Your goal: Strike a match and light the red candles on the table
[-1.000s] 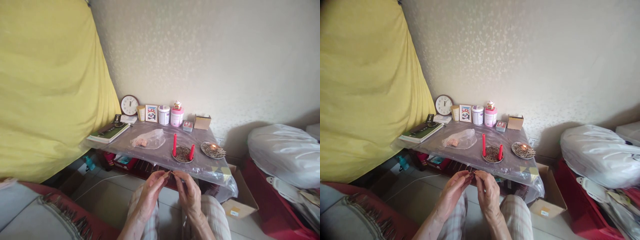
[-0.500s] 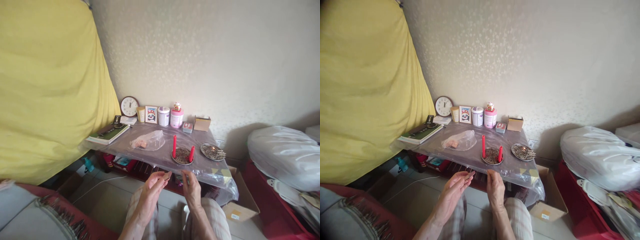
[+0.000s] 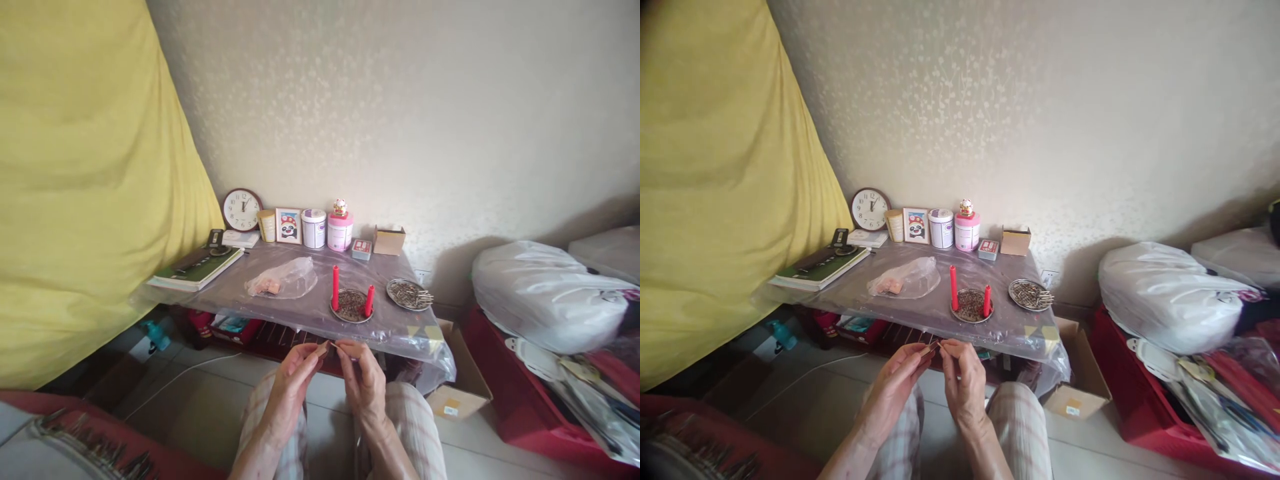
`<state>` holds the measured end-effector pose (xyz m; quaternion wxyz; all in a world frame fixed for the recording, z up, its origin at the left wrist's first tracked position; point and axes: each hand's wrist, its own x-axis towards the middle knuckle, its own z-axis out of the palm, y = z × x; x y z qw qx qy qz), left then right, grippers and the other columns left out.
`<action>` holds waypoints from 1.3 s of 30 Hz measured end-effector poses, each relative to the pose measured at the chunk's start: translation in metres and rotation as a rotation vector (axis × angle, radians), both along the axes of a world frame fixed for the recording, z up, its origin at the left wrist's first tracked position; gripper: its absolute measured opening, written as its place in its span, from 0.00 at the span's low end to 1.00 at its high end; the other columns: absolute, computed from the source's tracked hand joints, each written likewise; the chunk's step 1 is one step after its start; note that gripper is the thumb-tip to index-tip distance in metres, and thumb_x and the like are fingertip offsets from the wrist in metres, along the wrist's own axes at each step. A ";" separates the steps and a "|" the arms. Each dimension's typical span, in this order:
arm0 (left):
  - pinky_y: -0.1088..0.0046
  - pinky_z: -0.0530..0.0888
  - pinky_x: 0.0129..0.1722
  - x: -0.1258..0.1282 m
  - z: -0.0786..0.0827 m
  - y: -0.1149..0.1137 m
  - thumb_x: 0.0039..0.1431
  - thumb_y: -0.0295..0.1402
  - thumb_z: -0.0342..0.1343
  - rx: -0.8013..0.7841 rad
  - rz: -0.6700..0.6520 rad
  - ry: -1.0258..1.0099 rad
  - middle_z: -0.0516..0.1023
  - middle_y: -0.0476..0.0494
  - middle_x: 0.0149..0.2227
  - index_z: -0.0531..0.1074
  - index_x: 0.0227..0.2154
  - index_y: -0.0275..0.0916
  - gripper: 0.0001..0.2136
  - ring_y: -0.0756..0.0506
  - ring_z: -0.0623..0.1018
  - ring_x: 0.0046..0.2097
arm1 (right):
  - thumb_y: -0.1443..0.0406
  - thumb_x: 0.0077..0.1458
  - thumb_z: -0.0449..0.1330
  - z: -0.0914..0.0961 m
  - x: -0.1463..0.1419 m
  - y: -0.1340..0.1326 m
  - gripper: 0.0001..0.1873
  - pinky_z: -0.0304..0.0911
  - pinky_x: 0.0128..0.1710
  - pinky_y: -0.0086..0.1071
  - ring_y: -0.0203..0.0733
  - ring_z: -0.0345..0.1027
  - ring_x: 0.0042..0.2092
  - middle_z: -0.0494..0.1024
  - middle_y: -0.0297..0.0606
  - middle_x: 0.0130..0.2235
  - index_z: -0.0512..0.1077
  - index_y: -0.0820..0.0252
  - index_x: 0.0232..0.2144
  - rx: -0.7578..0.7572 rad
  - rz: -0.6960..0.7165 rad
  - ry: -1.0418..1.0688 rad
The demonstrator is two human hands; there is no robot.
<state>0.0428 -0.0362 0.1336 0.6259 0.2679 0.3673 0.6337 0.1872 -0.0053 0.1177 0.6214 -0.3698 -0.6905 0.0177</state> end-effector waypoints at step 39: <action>0.53 0.67 0.63 -0.018 -0.022 -0.005 0.44 0.47 0.77 -0.069 0.051 0.011 0.88 0.34 0.47 0.83 0.35 0.40 0.20 0.35 0.80 0.54 | 0.48 0.59 0.66 -0.011 0.024 0.034 0.19 0.71 0.37 0.35 0.42 0.74 0.33 0.81 0.36 0.31 0.79 0.57 0.30 -0.344 -0.077 0.448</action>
